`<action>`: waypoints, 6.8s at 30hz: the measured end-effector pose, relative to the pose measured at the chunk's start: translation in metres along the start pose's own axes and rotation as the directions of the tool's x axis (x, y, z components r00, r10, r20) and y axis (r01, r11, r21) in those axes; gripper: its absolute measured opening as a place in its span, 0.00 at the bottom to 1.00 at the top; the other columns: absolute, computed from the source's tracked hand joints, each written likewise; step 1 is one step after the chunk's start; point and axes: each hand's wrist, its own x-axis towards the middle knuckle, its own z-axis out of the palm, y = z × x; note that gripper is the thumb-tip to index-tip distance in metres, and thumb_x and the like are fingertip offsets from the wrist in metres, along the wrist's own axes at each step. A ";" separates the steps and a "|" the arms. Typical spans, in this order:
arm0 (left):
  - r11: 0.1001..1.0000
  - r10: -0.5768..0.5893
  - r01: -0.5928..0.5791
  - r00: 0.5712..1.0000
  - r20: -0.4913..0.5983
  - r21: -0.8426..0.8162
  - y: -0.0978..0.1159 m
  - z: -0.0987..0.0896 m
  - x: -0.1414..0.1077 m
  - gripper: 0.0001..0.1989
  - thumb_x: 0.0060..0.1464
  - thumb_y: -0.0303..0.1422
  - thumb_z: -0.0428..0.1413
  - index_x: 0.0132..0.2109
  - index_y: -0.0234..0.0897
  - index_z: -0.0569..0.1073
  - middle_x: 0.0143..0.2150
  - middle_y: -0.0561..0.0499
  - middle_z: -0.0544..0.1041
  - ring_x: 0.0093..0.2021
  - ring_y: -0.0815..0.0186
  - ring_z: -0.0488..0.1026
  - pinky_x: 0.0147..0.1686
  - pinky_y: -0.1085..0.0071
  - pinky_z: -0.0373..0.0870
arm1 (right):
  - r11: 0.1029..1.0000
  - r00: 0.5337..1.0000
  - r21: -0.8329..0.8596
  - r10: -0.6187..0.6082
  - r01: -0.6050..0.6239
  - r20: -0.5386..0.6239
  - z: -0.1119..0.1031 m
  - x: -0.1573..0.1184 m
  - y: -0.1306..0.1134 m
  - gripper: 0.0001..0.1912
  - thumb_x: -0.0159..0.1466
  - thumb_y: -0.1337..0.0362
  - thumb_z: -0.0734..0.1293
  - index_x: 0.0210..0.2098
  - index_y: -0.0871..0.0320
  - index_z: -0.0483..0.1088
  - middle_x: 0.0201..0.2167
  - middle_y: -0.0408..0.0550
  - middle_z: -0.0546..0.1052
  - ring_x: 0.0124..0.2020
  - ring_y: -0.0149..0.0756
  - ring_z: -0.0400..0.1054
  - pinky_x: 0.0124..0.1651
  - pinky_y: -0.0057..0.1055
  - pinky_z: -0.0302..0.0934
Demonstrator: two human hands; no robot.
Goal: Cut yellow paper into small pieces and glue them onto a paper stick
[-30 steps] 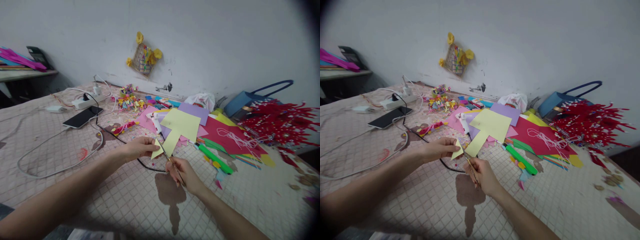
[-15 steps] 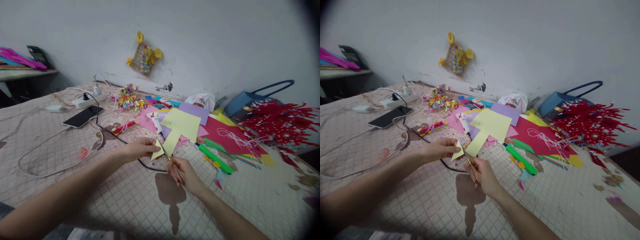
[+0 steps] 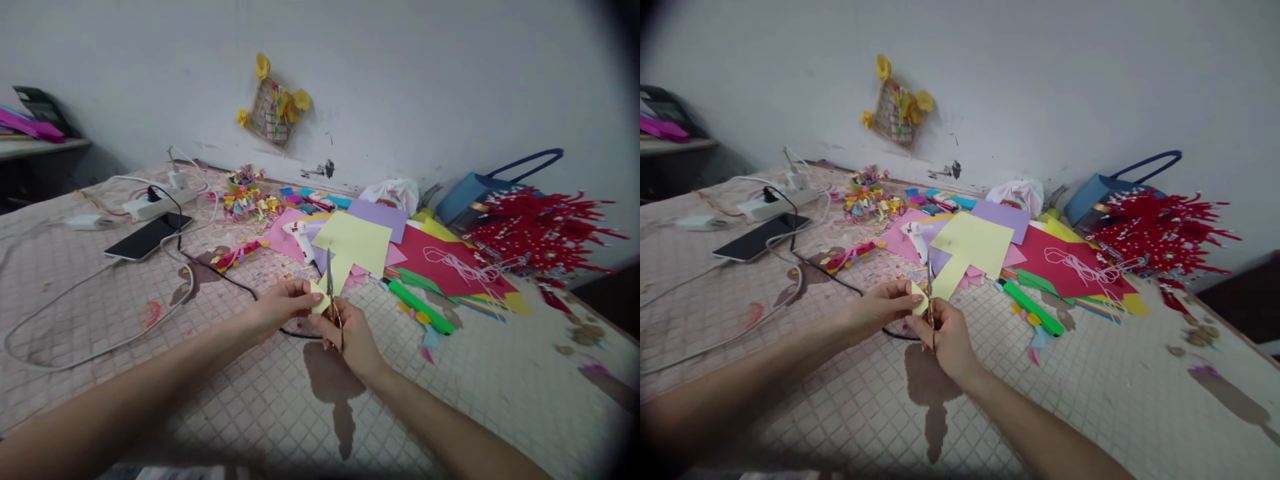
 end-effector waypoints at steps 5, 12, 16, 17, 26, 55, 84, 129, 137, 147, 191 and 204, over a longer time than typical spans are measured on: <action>0.995 0.014 -0.007 0.998 -0.068 0.099 0.004 -0.001 -0.001 0.10 0.43 0.34 0.60 0.28 0.31 0.69 0.26 0.54 0.73 0.27 0.73 0.68 0.31 0.75 0.63 | 1.000 0.999 0.004 0.001 -0.001 -0.042 -0.002 0.002 0.003 0.11 0.57 0.59 0.64 0.25 0.59 0.61 0.13 0.34 0.60 0.13 0.24 0.54 0.17 0.21 0.50; 0.967 -0.001 0.014 0.999 -0.048 0.255 0.007 -0.006 -0.001 0.11 0.43 0.35 0.59 0.29 0.31 0.68 0.27 0.52 0.73 0.27 0.73 0.68 0.29 0.75 0.65 | 0.997 0.995 0.066 0.045 -0.039 -0.088 -0.020 0.007 0.008 0.11 0.59 0.58 0.62 0.27 0.59 0.63 0.12 0.35 0.60 0.13 0.22 0.53 0.16 0.19 0.47; 0.949 -0.003 -0.011 0.999 0.046 0.316 0.005 -0.007 0.000 0.13 0.44 0.37 0.59 0.29 0.31 0.68 0.24 0.53 0.71 0.23 0.74 0.67 0.25 0.76 0.65 | 0.998 0.999 0.040 0.038 -0.038 0.000 -0.021 0.007 0.007 0.11 0.59 0.58 0.62 0.26 0.60 0.63 0.13 0.35 0.61 0.13 0.22 0.54 0.16 0.20 0.49; 0.946 0.001 -0.014 0.999 0.040 0.324 0.005 -0.007 0.000 0.13 0.44 0.38 0.59 0.28 0.30 0.68 0.23 0.54 0.71 0.22 0.74 0.66 0.24 0.76 0.65 | 0.998 0.999 0.040 0.038 -0.038 0.014 -0.021 0.007 0.007 0.11 0.59 0.58 0.63 0.27 0.60 0.63 0.13 0.35 0.61 0.13 0.23 0.55 0.16 0.20 0.49; 0.973 -0.019 0.034 0.998 -0.067 0.228 0.011 -0.007 -0.002 0.15 0.43 0.39 0.60 0.26 0.31 0.67 0.24 0.51 0.74 0.23 0.74 0.68 0.25 0.77 0.65 | 0.987 0.994 0.160 0.028 -0.011 -0.107 -0.027 0.008 0.008 0.10 0.60 0.59 0.63 0.26 0.59 0.62 0.12 0.35 0.61 0.14 0.22 0.53 0.17 0.20 0.46; 0.995 -0.085 0.088 0.993 -0.079 0.036 0.010 -0.009 0.000 0.13 0.42 0.34 0.62 0.34 0.28 0.73 0.29 0.47 0.76 0.26 0.73 0.71 0.28 0.77 0.67 | 0.984 0.996 0.160 0.074 -0.083 0.057 -0.014 0.001 0.002 0.16 0.59 0.51 0.60 0.27 0.58 0.62 0.14 0.35 0.61 0.14 0.24 0.55 0.17 0.21 0.50; 0.998 -0.042 0.041 0.998 -0.038 -0.038 0.030 -0.031 0.004 0.08 0.47 0.29 0.59 0.35 0.29 0.72 0.32 0.43 0.79 0.30 0.68 0.76 0.35 0.75 0.72 | 0.988 0.977 -0.112 0.126 -0.107 0.175 -0.018 -0.009 0.002 0.22 0.59 0.45 0.58 0.26 0.59 0.62 0.12 0.34 0.58 0.11 0.23 0.50 0.15 0.21 0.46; 0.923 -0.212 0.151 0.967 0.138 0.355 0.005 -0.004 -0.006 0.13 0.43 0.36 0.60 0.34 0.31 0.73 0.29 0.48 0.78 0.27 0.70 0.74 0.28 0.76 0.70 | 0.994 0.991 -0.030 0.111 -0.109 0.069 -0.018 0.002 0.002 0.11 0.57 0.57 0.63 0.28 0.60 0.63 0.13 0.35 0.61 0.12 0.22 0.53 0.14 0.20 0.47; 0.926 -0.168 0.121 0.981 0.101 0.358 0.002 -0.007 -0.003 0.17 0.42 0.39 0.60 0.36 0.31 0.73 0.28 0.48 0.78 0.25 0.69 0.74 0.27 0.76 0.69 | 0.996 1.000 -0.085 0.026 -0.026 0.002 -0.017 0.002 0.001 0.10 0.57 0.59 0.62 0.26 0.59 0.62 0.13 0.35 0.60 0.13 0.23 0.54 0.16 0.21 0.49; 0.940 -0.230 0.217 0.973 0.022 0.263 0.007 -0.001 -0.005 0.19 0.43 0.46 0.58 0.33 0.32 0.69 0.27 0.48 0.78 0.25 0.70 0.74 0.26 0.77 0.69 | 0.985 0.995 -0.168 -0.060 0.045 -0.081 -0.017 0.000 -0.001 0.10 0.54 0.59 0.64 0.25 0.59 0.62 0.15 0.37 0.62 0.16 0.26 0.56 0.20 0.23 0.52; 0.796 0.324 -0.343 0.938 0.127 0.499 0.006 -0.004 -0.002 0.10 0.45 0.30 0.58 0.36 0.32 0.69 0.35 0.48 0.70 0.34 0.69 0.68 0.36 0.73 0.65 | 0.956 0.993 0.269 0.118 -0.115 0.004 -0.027 0.006 0.004 0.17 0.59 0.55 0.63 0.19 0.58 0.57 0.11 0.35 0.59 0.12 0.23 0.51 0.16 0.23 0.46; 0.962 0.019 -0.011 0.999 -0.026 0.274 0.004 0.003 -0.006 0.14 0.42 0.36 0.61 0.28 0.30 0.67 0.23 0.53 0.70 0.23 0.75 0.65 0.23 0.77 0.60 | 0.971 0.995 0.223 0.072 -0.085 0.064 -0.027 0.008 0.009 0.12 0.55 0.57 0.64 0.24 0.58 0.61 0.11 0.34 0.59 0.12 0.23 0.52 0.15 0.23 0.45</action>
